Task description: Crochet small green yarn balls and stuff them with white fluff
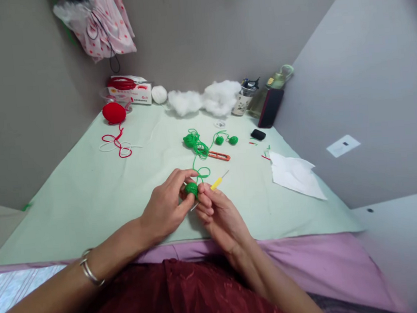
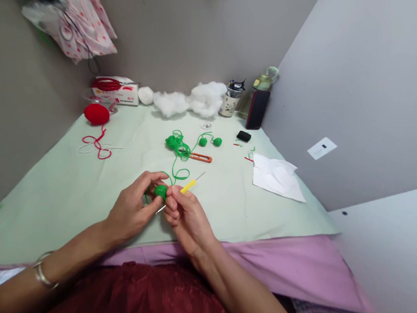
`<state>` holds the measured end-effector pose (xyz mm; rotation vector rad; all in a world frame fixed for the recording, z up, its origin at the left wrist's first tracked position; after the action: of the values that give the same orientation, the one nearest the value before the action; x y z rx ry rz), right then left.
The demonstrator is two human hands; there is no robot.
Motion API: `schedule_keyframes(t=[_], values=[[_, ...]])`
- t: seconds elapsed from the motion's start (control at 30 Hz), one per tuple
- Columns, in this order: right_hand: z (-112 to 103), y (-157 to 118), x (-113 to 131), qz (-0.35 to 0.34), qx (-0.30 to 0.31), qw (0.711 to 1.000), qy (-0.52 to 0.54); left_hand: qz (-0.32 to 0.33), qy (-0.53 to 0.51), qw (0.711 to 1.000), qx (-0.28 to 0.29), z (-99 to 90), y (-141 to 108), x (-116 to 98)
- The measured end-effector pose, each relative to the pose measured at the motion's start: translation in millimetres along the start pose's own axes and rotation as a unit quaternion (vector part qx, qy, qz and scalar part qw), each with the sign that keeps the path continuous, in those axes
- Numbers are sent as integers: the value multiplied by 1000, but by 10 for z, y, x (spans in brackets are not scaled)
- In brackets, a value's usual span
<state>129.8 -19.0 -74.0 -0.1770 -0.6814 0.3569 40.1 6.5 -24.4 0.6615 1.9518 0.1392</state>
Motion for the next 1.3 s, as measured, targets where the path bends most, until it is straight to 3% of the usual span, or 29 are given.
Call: schedule_keyframes(t=[0.1,0.2,0.27,0.37,0.57,0.67,0.73,0.8,0.87,1.0,1.03,1.13,1.23,1.3], values=[[50,-10,57,2,6,1000,-8,2,11,1000,7,-36,58,-82],[169,-51,203,-21,29,999,-35,-86,-87,992,33,-65,110,-60],[244,-105,342,-69,40,993,-86,-144,-187,970,64,-23,104,-57],[275,-198,518,-156,29,971,-177,-172,-308,931,96,51,83,-112],[326,-309,734,-290,35,895,-337,-209,-453,859,115,233,35,-106],[481,-390,808,-343,67,836,-423,-225,-493,836,91,264,25,-123],[557,-433,823,-358,85,815,-449,-235,-510,824,73,282,11,-137],[562,-425,805,-342,94,825,-440,-240,-513,822,66,303,1,-147],[493,-366,771,-305,85,857,-407,-227,-493,837,75,305,12,-155],[268,-234,774,-258,24,920,-293,-155,-348,916,127,160,109,-147],[222,-208,777,-248,12,934,-257,-149,-288,938,121,61,143,-92],[147,-112,665,-167,0,970,-178,-130,-123,983,29,-436,277,70],[128,-57,504,-81,-1,984,-161,-108,-38,993,-30,-906,371,169],[117,-52,472,-64,-6,985,-159,-125,-37,991,-7,-1107,397,293]])
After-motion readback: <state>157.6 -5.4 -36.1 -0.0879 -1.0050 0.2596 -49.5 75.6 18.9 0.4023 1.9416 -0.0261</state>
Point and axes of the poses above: each hand's wrist, its own y-axis towards the middle knuckle, its own z-axis out of the palm, x = y × z, the point moved 10 cm from there along y, towards the middle knuckle, and after that the axes turned 3 degrees about z, right-handed, at the moved point
